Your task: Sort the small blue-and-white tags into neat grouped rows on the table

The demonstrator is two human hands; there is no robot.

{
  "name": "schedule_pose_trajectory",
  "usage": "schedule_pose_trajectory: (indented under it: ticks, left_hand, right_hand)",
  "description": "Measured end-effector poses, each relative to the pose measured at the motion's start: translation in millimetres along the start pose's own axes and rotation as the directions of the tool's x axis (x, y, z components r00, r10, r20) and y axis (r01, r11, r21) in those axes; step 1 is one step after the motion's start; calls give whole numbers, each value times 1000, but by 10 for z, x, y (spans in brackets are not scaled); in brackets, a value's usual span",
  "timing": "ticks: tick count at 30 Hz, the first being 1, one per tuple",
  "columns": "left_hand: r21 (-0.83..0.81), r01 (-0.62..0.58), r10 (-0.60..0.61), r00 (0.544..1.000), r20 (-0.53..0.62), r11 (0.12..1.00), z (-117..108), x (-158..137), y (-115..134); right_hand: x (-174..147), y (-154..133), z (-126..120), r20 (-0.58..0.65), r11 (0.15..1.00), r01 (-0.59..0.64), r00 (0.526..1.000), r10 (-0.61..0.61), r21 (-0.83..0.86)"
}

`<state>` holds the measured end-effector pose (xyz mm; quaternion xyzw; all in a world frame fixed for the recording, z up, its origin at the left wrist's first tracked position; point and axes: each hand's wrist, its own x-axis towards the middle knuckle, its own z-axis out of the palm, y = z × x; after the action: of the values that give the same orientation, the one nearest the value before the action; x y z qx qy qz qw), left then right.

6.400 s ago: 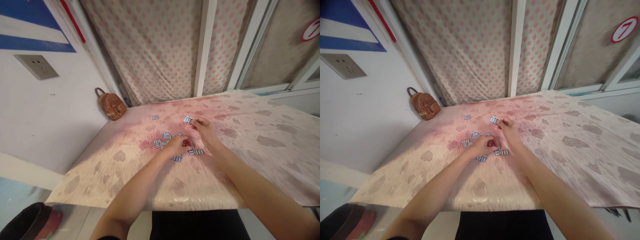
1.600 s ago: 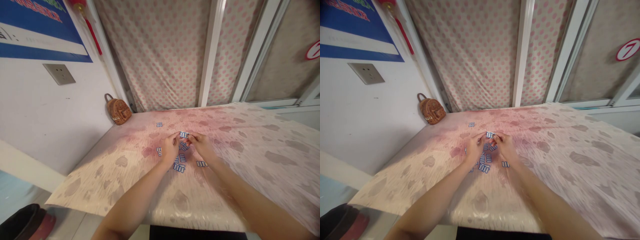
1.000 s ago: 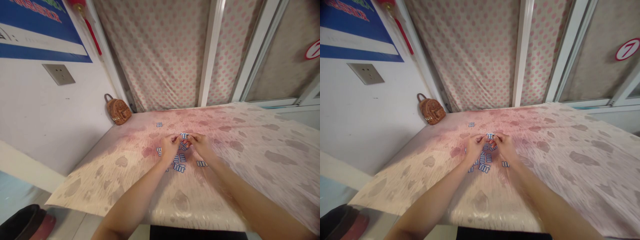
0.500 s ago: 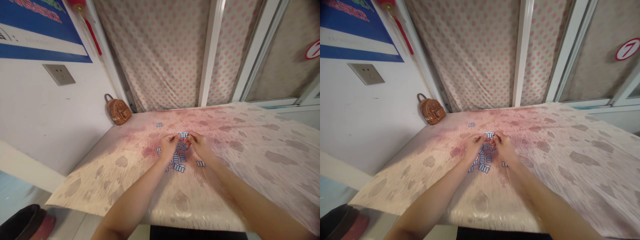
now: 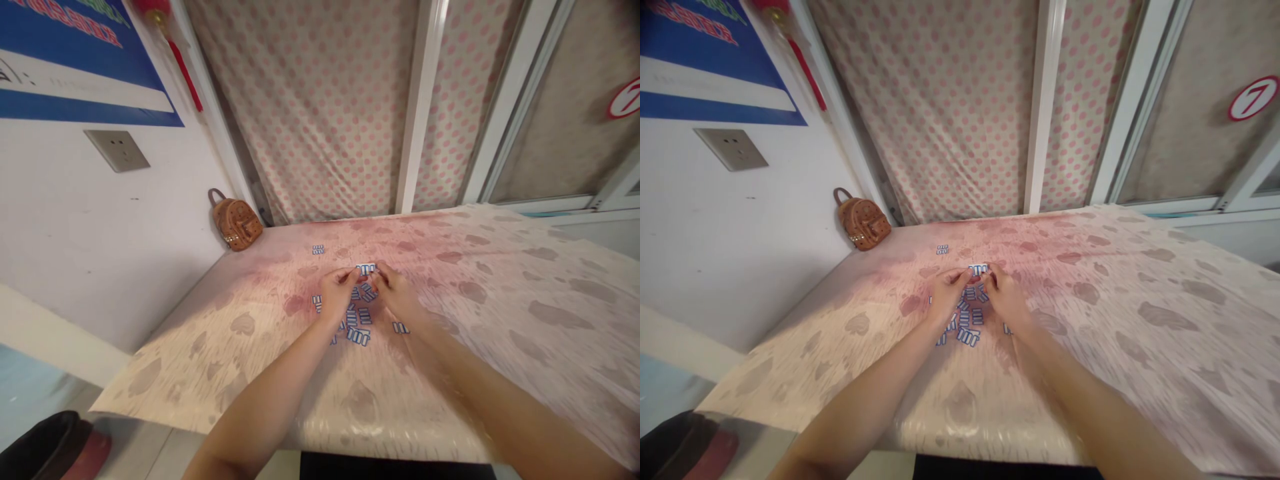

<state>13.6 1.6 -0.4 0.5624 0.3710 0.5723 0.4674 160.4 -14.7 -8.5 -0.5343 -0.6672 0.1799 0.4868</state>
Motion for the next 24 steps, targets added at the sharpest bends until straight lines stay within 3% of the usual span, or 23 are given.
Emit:
schedule_pose_trajectory:
  ticks: [15,19,24]
  left_hand:
    - [9,15,-16,1000,23,1000,15,-13,2]
    - [-7,38,-38,999,-23,999,11,-13,45]
    - [-13,18,-19,999,-26,1000,12,-16,57]
  right_hand:
    - [-17,10,10,28,1000,-9,1000,9,-22]
    - [-27,-22,-26,30,998,36,999,-37,47]
    - [-33,-92,-81,58,995,102,993,-101,-17]
